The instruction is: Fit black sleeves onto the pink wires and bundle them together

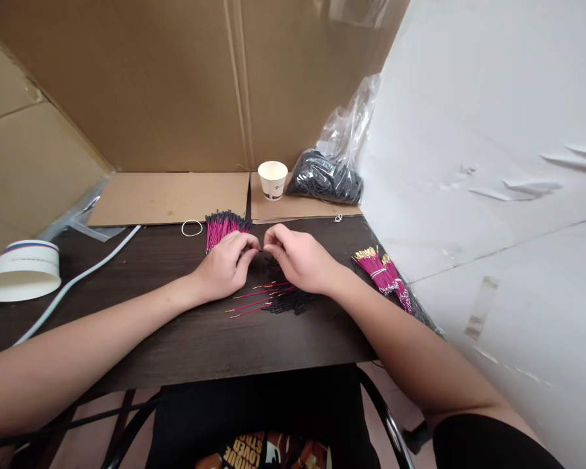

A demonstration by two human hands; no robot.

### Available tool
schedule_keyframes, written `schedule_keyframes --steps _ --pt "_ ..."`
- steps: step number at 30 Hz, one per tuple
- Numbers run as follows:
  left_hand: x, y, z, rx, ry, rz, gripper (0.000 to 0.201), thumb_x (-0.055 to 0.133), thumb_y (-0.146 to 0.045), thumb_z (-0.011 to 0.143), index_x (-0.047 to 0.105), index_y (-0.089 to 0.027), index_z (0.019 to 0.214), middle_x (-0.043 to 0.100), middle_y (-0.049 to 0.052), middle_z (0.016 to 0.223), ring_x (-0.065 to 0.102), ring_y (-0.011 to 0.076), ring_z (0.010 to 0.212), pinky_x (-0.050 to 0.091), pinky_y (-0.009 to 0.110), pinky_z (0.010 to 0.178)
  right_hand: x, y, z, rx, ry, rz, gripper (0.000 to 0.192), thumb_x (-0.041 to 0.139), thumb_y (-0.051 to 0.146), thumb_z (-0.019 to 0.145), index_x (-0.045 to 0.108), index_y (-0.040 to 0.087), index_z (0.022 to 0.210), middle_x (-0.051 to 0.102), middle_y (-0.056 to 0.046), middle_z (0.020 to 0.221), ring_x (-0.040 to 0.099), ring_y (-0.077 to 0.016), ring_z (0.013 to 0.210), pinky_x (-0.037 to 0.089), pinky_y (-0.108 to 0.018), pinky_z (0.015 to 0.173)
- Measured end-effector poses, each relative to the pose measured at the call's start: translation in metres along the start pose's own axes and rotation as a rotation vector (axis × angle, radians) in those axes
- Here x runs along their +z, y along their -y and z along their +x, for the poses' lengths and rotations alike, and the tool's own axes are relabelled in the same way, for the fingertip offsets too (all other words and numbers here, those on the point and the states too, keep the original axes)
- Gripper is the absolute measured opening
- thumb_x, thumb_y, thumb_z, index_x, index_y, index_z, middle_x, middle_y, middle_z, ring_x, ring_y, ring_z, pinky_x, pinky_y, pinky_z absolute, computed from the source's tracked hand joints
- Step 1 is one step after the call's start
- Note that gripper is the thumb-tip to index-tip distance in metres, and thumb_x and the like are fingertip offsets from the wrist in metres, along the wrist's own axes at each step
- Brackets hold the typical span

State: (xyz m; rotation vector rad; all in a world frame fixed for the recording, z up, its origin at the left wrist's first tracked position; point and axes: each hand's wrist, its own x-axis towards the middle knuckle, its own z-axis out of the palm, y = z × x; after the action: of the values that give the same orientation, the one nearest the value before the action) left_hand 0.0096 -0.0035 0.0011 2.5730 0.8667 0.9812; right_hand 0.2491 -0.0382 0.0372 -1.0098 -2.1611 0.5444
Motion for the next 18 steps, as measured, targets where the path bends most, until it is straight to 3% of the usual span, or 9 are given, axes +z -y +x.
schedule_keyframes --steps 10,18 --pt "0.0017 0.0015 -0.0012 -0.062 -0.060 -0.046 0.009 0.052 -0.018 0.111 0.060 -0.020 0.108 0.070 0.007 0.101 0.065 0.0229 0.090 0.055 0.040 0.085 0.0019 -0.0044 0.0006 -0.015 -0.026 0.075 0.013 0.058 0.014 0.107 0.063 0.021 0.116 0.075 -0.005 0.101 0.067 -0.0171 0.084 0.053 -0.032 0.076" --pt "0.0008 0.0006 -0.0006 -0.055 -0.062 -0.044 0.010 0.053 -0.018 0.111 0.061 -0.019 0.107 0.070 0.007 0.099 0.065 0.0224 0.089 0.055 0.039 0.085 0.0022 -0.0028 0.0002 0.006 -0.019 0.068 0.008 0.059 0.016 0.105 0.060 0.022 0.110 0.073 -0.002 0.095 0.059 -0.0145 0.074 0.049 -0.031 0.070"
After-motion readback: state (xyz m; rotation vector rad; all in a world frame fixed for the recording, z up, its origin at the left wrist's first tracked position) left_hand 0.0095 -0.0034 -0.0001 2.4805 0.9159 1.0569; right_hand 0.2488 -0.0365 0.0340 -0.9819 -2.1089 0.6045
